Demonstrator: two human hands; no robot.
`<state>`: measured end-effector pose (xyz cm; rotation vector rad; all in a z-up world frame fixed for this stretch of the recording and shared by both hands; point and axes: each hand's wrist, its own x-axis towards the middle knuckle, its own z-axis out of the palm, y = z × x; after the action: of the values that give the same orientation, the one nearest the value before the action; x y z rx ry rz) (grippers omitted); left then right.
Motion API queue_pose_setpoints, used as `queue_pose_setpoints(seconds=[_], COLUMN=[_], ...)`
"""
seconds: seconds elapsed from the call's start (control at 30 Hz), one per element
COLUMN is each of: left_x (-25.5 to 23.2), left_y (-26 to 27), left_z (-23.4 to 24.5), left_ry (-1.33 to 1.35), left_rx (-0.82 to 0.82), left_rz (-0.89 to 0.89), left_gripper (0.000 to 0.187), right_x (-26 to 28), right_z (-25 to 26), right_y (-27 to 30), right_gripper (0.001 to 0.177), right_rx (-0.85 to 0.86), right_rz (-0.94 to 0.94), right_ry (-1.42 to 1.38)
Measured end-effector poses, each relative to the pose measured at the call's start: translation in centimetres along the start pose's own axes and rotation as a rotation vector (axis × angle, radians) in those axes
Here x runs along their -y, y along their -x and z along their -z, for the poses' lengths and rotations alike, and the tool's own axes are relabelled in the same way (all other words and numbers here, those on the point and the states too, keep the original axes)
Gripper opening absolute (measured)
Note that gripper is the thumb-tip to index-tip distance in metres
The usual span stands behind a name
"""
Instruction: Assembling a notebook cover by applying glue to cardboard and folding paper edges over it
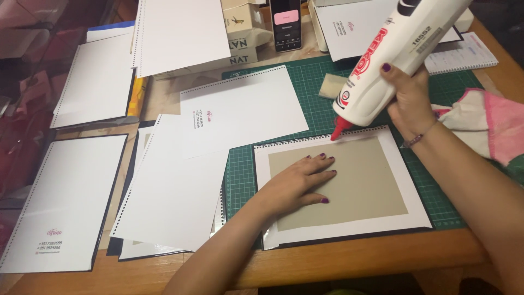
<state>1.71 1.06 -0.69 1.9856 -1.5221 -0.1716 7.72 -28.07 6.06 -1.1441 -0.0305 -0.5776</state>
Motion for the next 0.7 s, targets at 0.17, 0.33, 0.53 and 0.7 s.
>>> queue_pose_setpoints(seconds=[0.17,0.33,0.53,0.7], left_x=[-0.6,-0.5,-0.6,-0.4], left_y=[-0.1,0.0,-0.1,-0.1], left_z=[0.6,0.5,0.6,0.5], left_ry=[0.007,0.016,0.025,0.042], left_rx=[0.012,0.013,0.011,0.017], left_rz=[0.010,0.017,0.017,0.019], left_gripper=[0.060,0.059,0.061,0.061], right_x=[0.8,1.8,2.0,3.6], right_z=[2.1,3.3,6.0,7.0], right_y=[0.0,0.1,-0.3,0.3], right_gripper=[0.061,0.059,0.058,0.078], right_rx=[-0.037,-0.041,-0.116,-0.113], right_rz=[-0.027,0.019,0.028,0.010], right_ry=[0.013,0.041,0.054,0.084])
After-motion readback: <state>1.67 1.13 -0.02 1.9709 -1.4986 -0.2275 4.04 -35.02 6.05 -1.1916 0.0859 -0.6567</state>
